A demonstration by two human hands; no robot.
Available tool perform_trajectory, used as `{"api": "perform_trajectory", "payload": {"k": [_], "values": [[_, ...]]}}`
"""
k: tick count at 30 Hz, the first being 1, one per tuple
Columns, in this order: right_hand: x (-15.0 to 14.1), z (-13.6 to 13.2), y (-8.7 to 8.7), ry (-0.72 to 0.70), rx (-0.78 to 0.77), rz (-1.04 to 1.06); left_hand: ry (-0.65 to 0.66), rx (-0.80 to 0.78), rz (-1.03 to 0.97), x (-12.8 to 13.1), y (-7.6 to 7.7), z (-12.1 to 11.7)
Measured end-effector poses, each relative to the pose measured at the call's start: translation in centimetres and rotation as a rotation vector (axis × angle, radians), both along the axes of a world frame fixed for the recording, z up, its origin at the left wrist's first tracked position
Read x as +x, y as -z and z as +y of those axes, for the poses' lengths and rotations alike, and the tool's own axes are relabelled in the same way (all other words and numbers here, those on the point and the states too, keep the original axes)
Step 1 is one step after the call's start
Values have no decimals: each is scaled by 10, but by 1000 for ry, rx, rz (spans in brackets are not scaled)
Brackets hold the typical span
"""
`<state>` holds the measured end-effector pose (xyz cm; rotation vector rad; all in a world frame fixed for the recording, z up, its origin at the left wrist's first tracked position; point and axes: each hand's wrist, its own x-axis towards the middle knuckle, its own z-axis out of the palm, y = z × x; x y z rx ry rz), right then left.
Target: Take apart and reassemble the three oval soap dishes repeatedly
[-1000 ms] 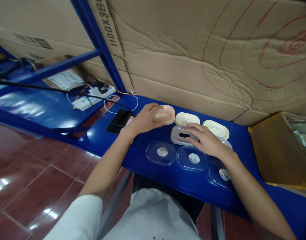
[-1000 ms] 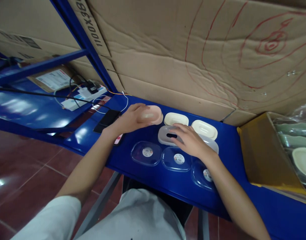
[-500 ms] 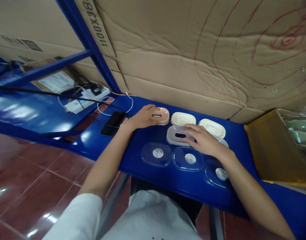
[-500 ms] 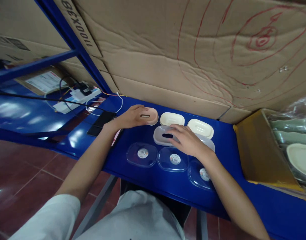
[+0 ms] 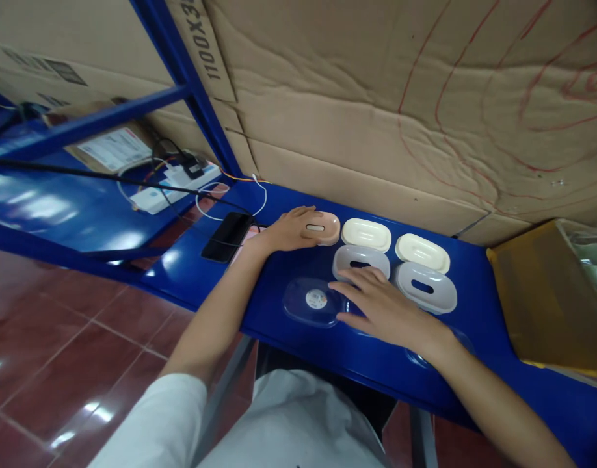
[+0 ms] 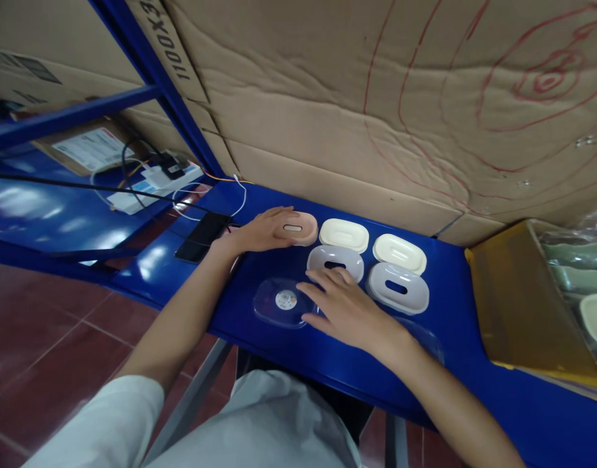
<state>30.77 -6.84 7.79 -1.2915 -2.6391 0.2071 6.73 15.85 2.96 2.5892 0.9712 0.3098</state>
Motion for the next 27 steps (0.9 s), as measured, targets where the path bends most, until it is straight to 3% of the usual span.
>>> {"api": "perform_trajectory", "payload": {"k": [8, 14, 19, 27], "values": [[-37, 7, 16, -10, 76, -159, 7, -54, 9, -4, -19, -12], [-60, 15, 24, -36, 110, -186, 16, -68, -1, -7, -19, -11], [-67, 22, 23, 12, 15, -135, -9, -75, -1, -13, -13, -9], [-57, 33, 9, -65, -156, 71, 42, -56, -8, -17, -15, -7]]}}
